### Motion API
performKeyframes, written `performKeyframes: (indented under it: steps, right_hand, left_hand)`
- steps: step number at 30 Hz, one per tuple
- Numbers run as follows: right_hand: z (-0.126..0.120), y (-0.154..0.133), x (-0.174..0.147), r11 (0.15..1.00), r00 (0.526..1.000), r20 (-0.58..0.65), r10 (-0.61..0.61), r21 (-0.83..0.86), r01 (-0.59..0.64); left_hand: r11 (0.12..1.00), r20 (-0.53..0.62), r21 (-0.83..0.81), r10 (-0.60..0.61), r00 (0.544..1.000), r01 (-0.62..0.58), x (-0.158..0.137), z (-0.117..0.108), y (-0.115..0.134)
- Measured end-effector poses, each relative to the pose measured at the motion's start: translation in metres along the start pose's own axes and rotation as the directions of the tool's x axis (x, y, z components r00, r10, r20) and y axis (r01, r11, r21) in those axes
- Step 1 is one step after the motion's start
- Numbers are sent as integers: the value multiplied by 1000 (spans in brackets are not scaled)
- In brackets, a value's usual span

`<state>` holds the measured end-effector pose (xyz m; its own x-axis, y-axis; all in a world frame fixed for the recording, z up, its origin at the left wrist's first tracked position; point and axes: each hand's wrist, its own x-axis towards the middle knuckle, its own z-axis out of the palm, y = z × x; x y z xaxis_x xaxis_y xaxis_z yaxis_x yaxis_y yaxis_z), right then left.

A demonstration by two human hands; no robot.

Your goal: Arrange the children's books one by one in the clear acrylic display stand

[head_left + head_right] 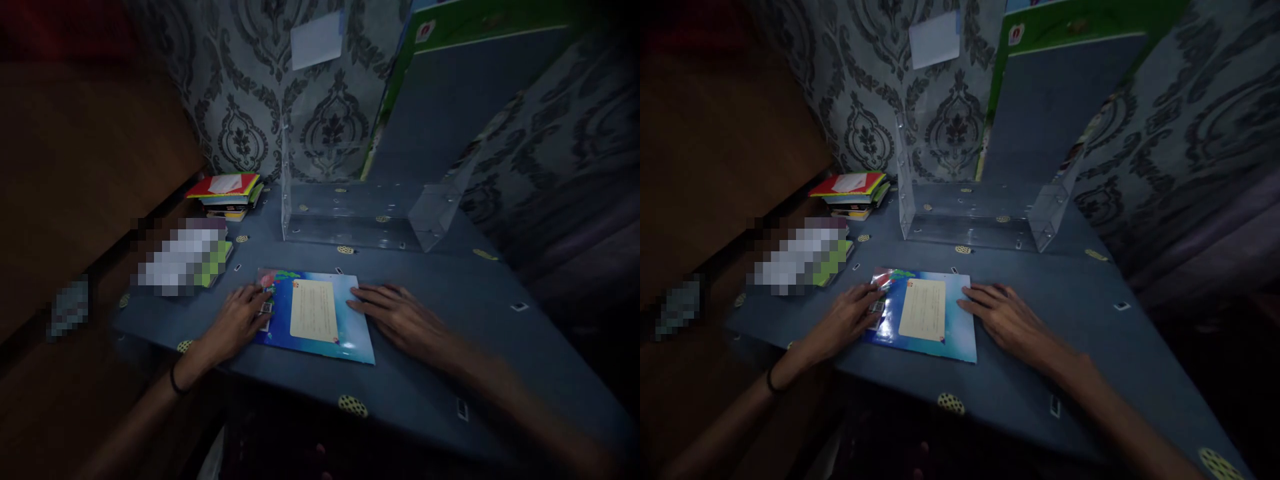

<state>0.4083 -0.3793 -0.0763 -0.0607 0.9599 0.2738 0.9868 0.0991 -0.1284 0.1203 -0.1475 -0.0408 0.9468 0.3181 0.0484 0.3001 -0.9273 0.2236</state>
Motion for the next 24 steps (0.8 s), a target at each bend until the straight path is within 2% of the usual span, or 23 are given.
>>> performKeyframes:
  steps: [4, 8, 12, 15, 19, 24]
  right_hand:
    - [-2, -23, 19, 995, 998, 40, 55, -88, -51]
    - [11, -57, 56, 978, 986, -38, 163, -127, -167]
    - [30, -92, 96, 994, 994, 11, 106, -14, -105]
    - [41, -106, 119, 991, 995, 64, 81, 97, -87]
    - [45, -96, 120, 988, 994, 63, 88, 122, -95]
    - [35, -59, 77, 971, 972, 56, 229, 61, -232]
  left_hand:
    - [1000, -50, 0, -31, 998, 31, 19, 3, -7]
    - [999, -71, -16, -29, 997, 28, 26, 13, -17]
    - [999, -115, -37, -5, 993, 1, 22, 21, -21]
    - [999, -169, -27, 11, 986, -16, 21, 27, -24]
    - [999, -200, -9, 37, 979, -40, 22, 31, -26]
    - [999, -175, 2, 41, 984, -41, 23, 29, -27]
